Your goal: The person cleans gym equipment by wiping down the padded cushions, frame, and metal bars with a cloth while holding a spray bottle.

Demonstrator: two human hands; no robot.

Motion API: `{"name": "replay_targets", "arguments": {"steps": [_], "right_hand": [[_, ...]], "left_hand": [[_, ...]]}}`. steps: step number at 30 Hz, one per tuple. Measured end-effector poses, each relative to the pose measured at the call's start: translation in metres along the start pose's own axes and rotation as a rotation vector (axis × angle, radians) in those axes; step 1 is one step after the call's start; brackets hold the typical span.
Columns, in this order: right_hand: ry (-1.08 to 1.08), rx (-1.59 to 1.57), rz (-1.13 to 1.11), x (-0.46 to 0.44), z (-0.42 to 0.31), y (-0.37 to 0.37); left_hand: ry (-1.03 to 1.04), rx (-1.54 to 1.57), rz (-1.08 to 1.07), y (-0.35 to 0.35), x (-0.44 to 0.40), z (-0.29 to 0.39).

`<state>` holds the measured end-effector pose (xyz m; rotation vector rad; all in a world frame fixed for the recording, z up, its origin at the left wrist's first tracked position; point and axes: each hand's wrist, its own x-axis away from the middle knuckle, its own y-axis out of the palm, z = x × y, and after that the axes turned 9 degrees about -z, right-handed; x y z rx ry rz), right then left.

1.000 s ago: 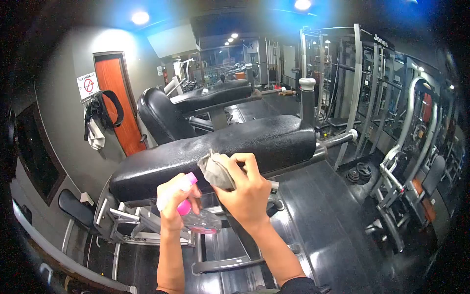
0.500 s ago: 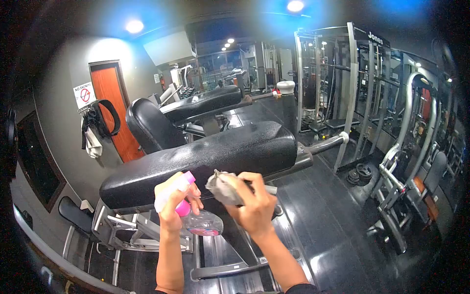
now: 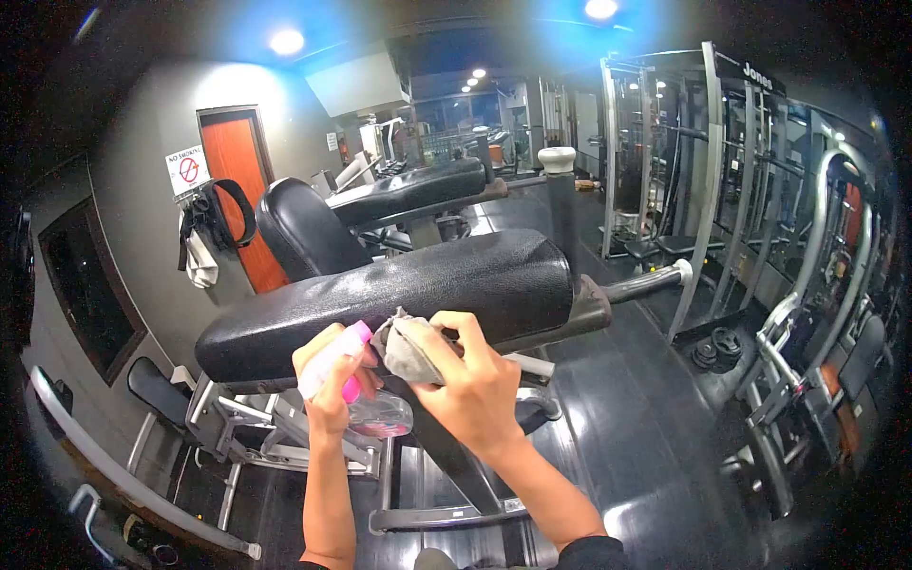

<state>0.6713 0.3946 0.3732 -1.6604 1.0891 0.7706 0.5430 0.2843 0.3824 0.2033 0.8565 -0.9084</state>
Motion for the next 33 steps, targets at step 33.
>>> {"name": "replay_targets", "arguments": {"steps": [33], "right_hand": [[0.011, 0.044, 0.184, 0.029, 0.042, -0.007]], "left_hand": [[0.019, 0.022, 0.004, 0.012, 0.014, 0.000]]}}
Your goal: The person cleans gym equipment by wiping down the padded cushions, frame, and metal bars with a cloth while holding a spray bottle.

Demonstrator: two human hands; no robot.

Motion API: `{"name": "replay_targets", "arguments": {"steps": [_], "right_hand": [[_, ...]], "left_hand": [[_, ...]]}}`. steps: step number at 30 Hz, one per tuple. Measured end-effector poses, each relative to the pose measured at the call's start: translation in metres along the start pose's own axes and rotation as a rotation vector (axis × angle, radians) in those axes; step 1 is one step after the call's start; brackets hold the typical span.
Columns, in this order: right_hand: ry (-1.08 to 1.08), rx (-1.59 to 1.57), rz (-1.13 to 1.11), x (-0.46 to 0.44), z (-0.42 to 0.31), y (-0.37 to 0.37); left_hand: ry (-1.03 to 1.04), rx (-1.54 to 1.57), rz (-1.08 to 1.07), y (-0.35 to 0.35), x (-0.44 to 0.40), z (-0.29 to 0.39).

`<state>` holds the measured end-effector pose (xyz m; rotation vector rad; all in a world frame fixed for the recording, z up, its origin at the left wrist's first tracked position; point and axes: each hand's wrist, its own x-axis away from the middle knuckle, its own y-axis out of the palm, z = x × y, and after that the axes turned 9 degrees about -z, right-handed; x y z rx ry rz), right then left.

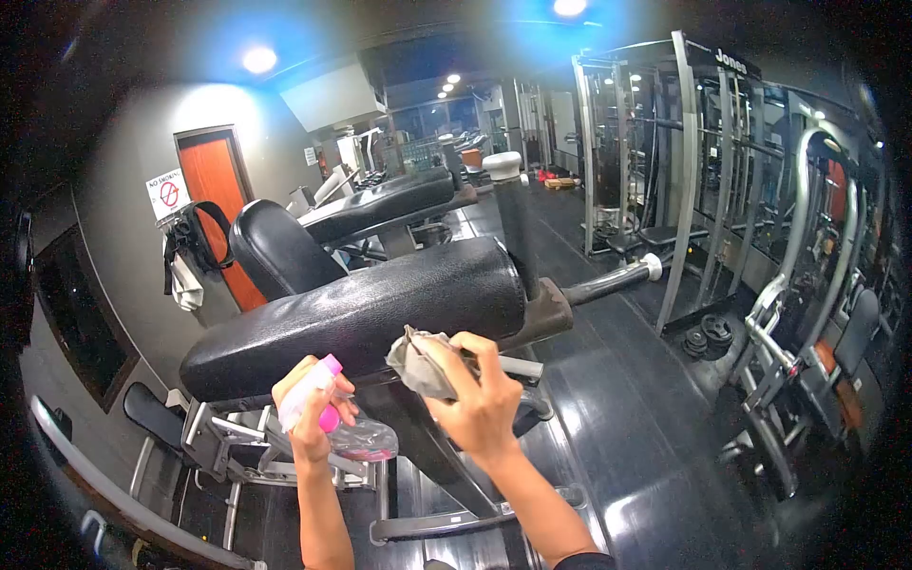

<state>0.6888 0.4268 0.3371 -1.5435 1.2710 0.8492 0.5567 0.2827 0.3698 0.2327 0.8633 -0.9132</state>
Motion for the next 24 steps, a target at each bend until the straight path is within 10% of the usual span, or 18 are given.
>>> {"name": "replay_targets", "arguments": {"steps": [24], "right_hand": [[0.146, 0.046, 0.238, -0.037, 0.027, -0.044]], "left_hand": [[-0.048, 0.008, -0.115, 0.017, 0.009, -0.006]]}}
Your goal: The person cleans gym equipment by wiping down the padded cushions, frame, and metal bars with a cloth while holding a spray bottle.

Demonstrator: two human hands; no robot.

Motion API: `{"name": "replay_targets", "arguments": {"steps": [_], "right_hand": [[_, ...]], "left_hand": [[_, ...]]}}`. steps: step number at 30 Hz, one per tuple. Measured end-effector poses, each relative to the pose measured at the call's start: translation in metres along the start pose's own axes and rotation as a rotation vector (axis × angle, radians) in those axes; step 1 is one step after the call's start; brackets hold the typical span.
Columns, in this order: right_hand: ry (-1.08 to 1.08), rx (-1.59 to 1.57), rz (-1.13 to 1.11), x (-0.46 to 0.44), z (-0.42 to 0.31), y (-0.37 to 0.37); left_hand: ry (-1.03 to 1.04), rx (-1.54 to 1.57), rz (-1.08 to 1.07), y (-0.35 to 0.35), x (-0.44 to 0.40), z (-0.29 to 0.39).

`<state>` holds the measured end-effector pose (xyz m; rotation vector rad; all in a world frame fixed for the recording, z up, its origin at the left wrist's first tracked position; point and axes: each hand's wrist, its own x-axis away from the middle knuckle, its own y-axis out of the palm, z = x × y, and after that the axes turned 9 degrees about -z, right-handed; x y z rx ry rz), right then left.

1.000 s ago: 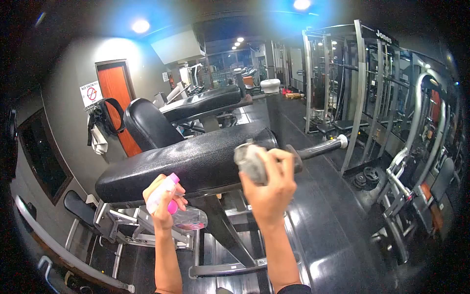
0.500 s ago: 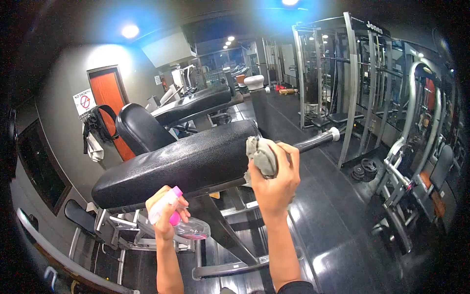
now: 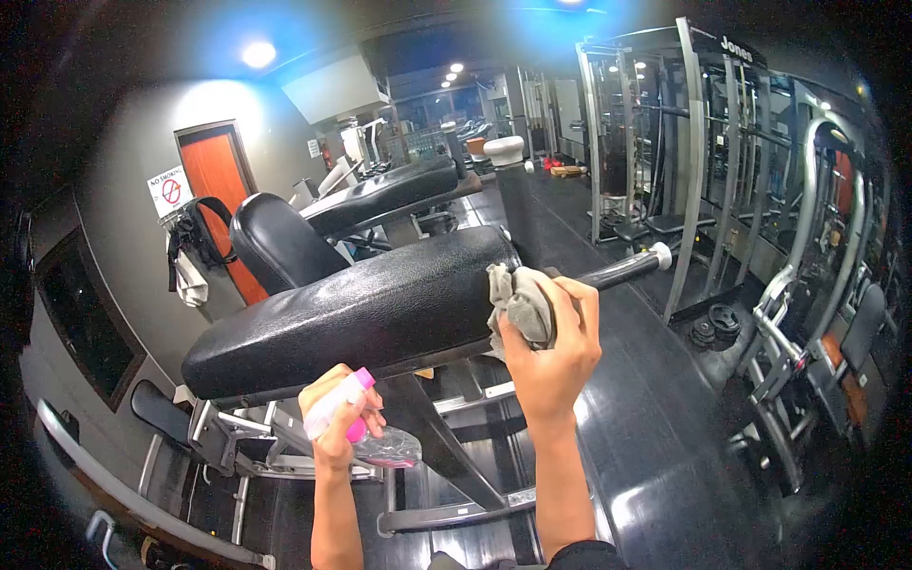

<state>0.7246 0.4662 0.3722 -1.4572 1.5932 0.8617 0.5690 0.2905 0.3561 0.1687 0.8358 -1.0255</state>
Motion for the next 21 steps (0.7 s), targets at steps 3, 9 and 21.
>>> {"name": "replay_targets", "arguments": {"steps": [3, 9, 21], "right_hand": [[-0.002, 0.005, 0.042, 0.014, -0.003, 0.008], [-0.012, -0.151, -0.153, 0.066, -0.016, 0.031], [-0.093, -0.710, -0.452, 0.123, -0.072, 0.100]], "left_hand": [[-0.016, 0.003, 0.024, -0.001, 0.003, 0.002], [-0.013, -0.004, 0.058, -0.008, 0.010, 0.002], [-0.088, -0.185, 0.340, -0.065, 0.079, 0.017]]}}
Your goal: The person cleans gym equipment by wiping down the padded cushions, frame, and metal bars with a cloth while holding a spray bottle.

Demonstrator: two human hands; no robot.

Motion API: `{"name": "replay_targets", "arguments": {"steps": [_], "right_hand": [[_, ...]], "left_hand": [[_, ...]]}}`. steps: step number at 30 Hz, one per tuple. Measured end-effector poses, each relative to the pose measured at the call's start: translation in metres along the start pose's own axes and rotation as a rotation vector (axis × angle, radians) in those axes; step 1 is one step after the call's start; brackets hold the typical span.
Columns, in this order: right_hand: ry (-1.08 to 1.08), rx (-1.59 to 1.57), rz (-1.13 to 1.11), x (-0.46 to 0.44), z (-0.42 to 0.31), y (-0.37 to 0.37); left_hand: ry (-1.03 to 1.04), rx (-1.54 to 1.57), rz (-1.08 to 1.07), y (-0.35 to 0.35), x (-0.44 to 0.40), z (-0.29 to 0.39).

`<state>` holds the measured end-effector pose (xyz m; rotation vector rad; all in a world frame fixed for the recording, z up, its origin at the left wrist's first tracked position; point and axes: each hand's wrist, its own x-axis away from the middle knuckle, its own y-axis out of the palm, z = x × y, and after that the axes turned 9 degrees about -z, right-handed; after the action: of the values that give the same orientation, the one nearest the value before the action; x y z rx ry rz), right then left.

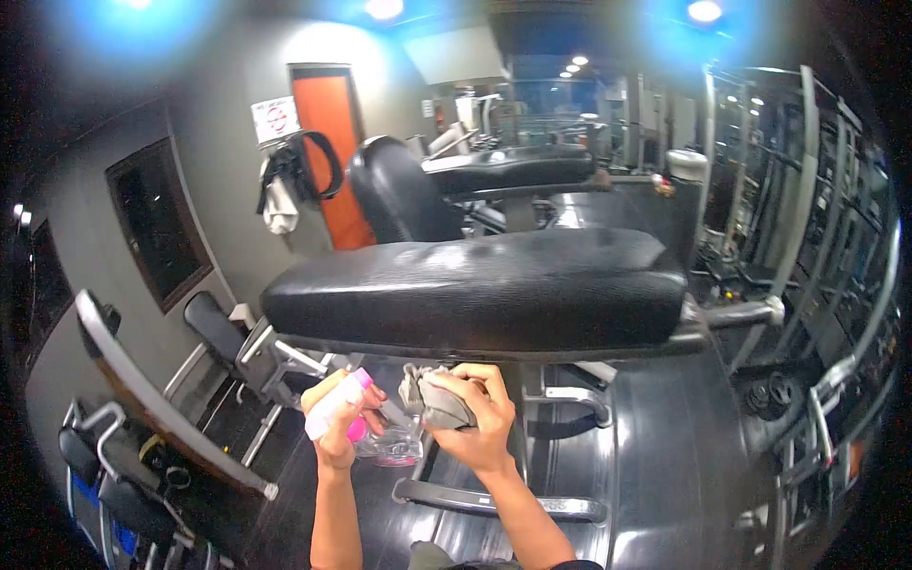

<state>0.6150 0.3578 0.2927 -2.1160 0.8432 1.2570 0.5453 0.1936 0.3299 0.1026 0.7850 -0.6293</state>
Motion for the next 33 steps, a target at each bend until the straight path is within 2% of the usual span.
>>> {"name": "replay_targets", "arguments": {"steps": [5, 14, 20, 22, 24, 27, 28, 33], "right_hand": [[-0.020, -0.128, -0.096, 0.012, 0.004, 0.049], [-0.053, -0.054, -0.075, 0.027, 0.007, 0.125], [0.031, -0.032, -0.034, 0.044, 0.009, 0.164], [0.070, -0.019, 0.073, 0.047, 0.005, 0.175], [0.071, 0.077, 0.085, 0.042, -0.001, 0.179], [0.045, 0.461, 0.185, 0.032, -0.004, 0.188], [0.041, 0.488, 0.239, 0.026, -0.006, 0.194], [0.135, 0.584, 0.187, 0.002, -0.020, 0.229]], "left_hand": [[-0.083, -0.094, 0.184, -0.043, 0.018, -0.006], [-0.126, -0.052, 0.217, -0.121, 0.026, -0.047], [-0.237, 0.045, 0.040, -0.157, 0.015, -0.074], [-0.191, 0.058, 0.009, -0.165, 0.012, -0.079], [-0.175, 0.105, -0.020, -0.174, 0.012, -0.086], [-0.208, 0.179, -0.064, -0.185, 0.011, -0.085], [-0.203, 0.151, -0.117, -0.190, 0.010, -0.086], [-0.218, 0.203, -0.252, -0.211, 0.009, -0.106]]}}
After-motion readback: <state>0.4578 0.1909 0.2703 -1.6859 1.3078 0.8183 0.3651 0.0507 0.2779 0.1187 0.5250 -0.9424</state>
